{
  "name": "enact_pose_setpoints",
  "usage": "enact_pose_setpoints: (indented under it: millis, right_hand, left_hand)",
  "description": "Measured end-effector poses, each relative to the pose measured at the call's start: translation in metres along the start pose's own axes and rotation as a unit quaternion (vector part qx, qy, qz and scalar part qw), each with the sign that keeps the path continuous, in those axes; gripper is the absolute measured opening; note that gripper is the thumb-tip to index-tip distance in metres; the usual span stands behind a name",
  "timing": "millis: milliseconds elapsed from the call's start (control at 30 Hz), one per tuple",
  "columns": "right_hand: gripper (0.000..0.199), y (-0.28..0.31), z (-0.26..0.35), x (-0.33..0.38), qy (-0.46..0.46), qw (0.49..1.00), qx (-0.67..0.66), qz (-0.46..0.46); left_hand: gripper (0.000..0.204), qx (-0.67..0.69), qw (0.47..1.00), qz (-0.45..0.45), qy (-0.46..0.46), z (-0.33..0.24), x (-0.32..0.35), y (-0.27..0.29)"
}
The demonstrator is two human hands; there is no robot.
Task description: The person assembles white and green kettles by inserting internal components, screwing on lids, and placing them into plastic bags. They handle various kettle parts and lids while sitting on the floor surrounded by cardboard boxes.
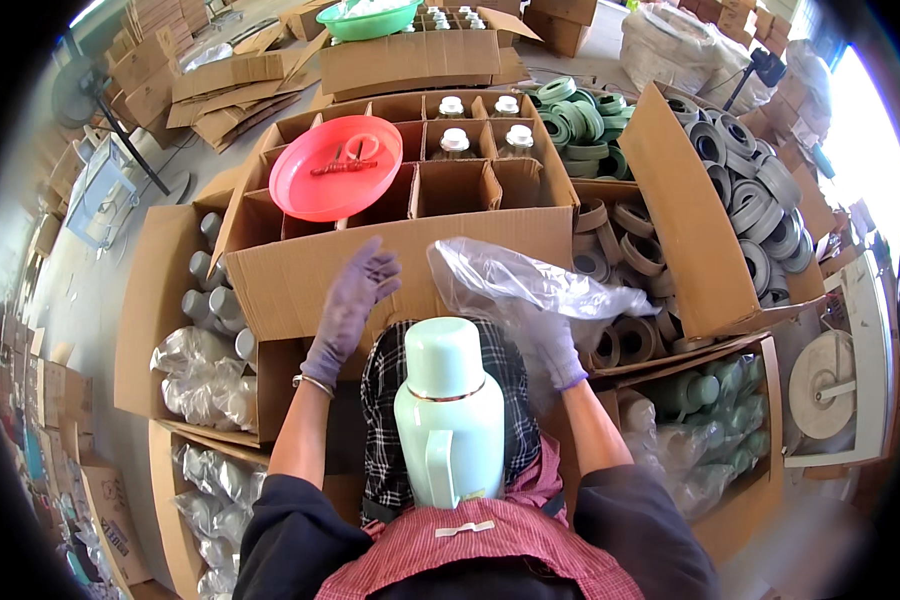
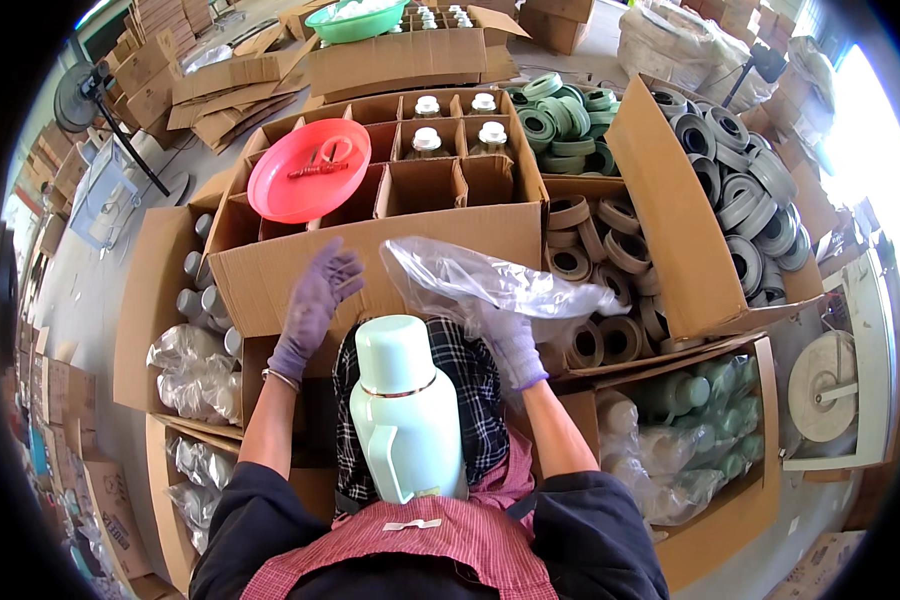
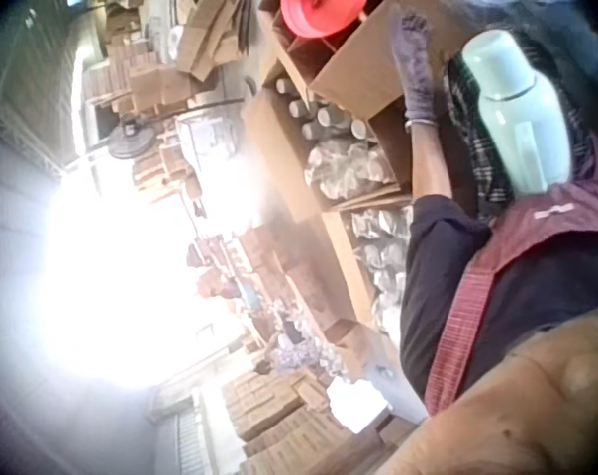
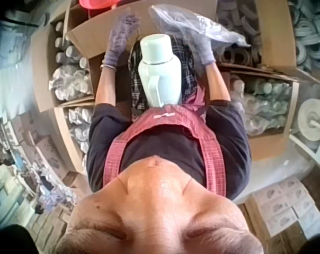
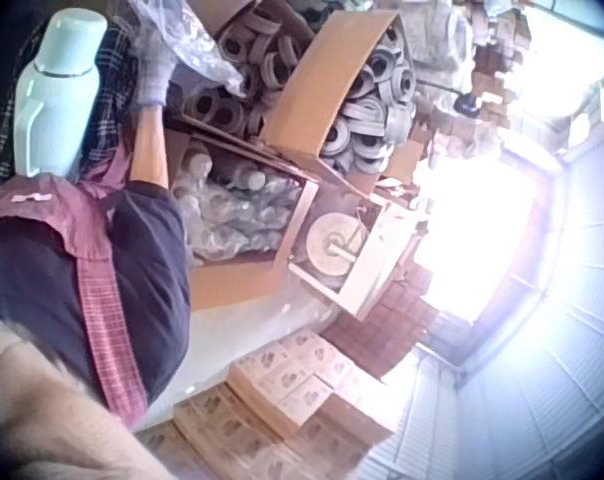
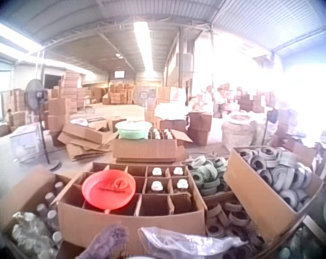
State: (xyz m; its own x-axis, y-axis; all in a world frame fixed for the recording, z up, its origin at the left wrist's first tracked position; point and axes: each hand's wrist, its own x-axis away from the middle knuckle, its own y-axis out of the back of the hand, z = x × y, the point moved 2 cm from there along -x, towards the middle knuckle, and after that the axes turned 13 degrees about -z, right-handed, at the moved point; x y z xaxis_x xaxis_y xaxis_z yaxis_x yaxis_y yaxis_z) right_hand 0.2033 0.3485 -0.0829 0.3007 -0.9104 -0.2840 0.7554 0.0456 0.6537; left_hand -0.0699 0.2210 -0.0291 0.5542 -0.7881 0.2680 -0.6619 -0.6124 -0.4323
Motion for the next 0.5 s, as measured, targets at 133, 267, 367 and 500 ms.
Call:
enact_pose_setpoints:
  millis: [133,267,367,500]
  right_hand:
    - [0.040,-0.010,0.050,-0.010,0.236,0.968,0.027,0.084]
    - [0.043,-0.038,-0.007,0.011,0.325,0.932,0.159,-0.035]
    - [0.023,-0.003,0.001,0.017,-0.013,0.993,-0.118,0.011]
    - [0.014,0.060,0.074,0.074,0.157,0.944,-0.290,0.007]
  left_hand:
    - [0.056,-0.155,0.955,0.055,-0.245,-0.003,0.020,-0.031]
    - [0.030,0.034,0.987,0.076,-0.139,-0.006,0.015,-0.023]
    - [0.026,-0.408,0.778,0.058,-0.474,-0.024,0.055,0.010]
    - [0.025,-0.111,0.977,0.180,-0.007,-0.005,0.141,0.039]
